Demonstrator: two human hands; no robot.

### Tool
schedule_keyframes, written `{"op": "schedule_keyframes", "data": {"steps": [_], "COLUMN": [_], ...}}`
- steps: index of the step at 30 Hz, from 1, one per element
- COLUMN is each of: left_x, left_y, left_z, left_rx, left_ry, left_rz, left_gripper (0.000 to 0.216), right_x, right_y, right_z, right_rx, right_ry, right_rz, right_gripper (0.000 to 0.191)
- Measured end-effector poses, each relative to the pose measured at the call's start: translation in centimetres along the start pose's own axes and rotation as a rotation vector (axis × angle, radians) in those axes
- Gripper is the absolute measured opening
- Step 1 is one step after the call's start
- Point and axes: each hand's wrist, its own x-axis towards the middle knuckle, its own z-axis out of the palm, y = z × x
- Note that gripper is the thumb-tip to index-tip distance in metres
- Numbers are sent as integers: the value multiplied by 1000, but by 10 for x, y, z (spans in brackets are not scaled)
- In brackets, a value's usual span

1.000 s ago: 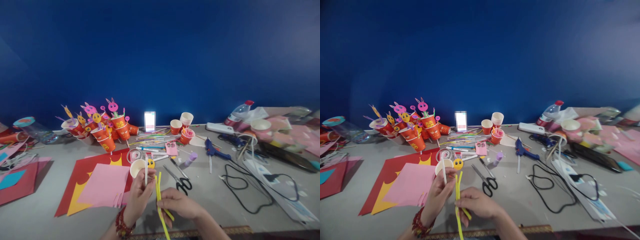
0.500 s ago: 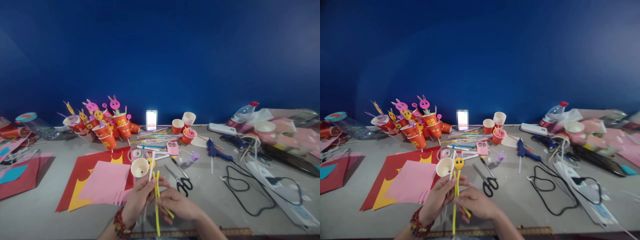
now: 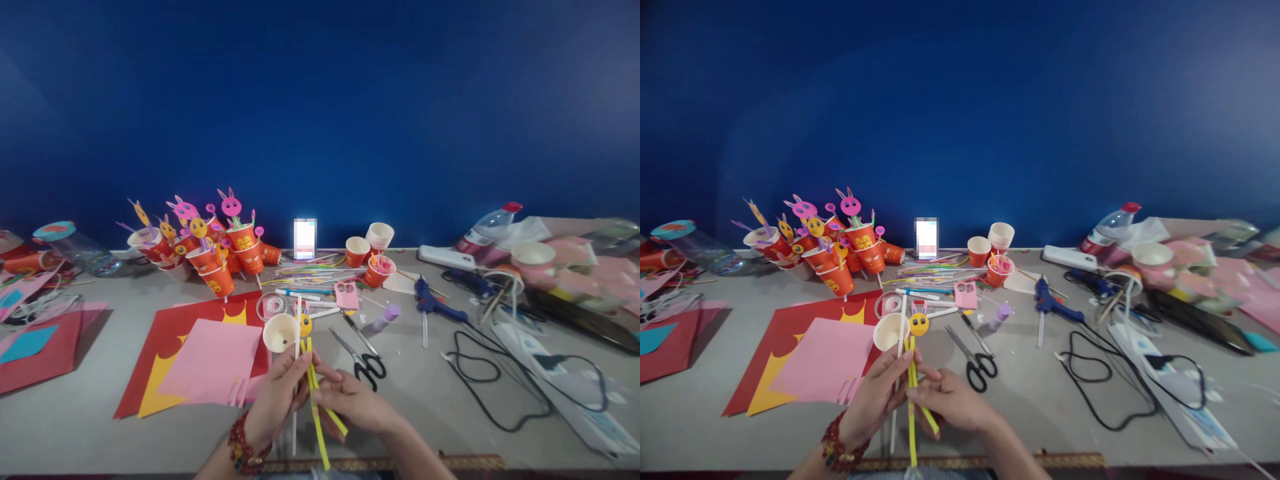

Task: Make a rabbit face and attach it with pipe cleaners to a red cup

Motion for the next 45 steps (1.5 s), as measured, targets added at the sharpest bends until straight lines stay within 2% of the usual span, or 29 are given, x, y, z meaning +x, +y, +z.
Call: {"op": "schedule_keyframes", "data": {"steps": [7, 11, 14, 16, 19, 20, 21, 24, 26, 29, 34, 40, 45], "left_x": [-2, -2, -4, -7, -11, -12, -12, -14, -14, -14, -13, -8, -5], "left_y": [12, 8, 7, 11, 18, 20, 20, 18, 15, 13, 13, 15, 19], "left_z": [3, 2, -3, -7, -13, -14, -15, -16, -18, -21, -21, -17, -16], "left_rx": [129, 117, 52, -10, -97, -116, -127, -115, -94, -78, -26, -2, -10], "left_ry": [45, 136, 212, 272, 322, 325, 325, 331, 344, 352, 325, 301, 299], "left_rz": [119, 121, 118, 143, 192, 201, 202, 197, 182, 155, 135, 154, 165], "left_gripper": [40, 44, 44, 43, 40, 40, 40, 42, 43, 46, 48, 46, 43], "right_x": [5, 3, 0, 4, 32, 47, 65, 121, 153, 184, 206, 217, 209], "right_y": [-1, -2, -14, -33, -70, -82, -92, -108, -110, -106, -104, -108, -108], "right_z": [6, 10, 2, -11, -38, -46, -54, -68, -71, -72, -76, -80, -83], "right_rx": [-71, -203, -367, -567, -923, -1122, -1316, -1442, -1507, -1591, -1648, -1582, -1430], "right_ry": [6, 67, 17, 0, 315, 472, 558, 559, 531, 483, 430, 443, 485], "right_rz": [-96, -143, -172, -231, -300, -271, -193, -125, -82, -14, 102, 189, 148], "right_gripper": [64, 66, 65, 62, 56, 54, 49, 29, 23, 30, 32, 32, 32]}}
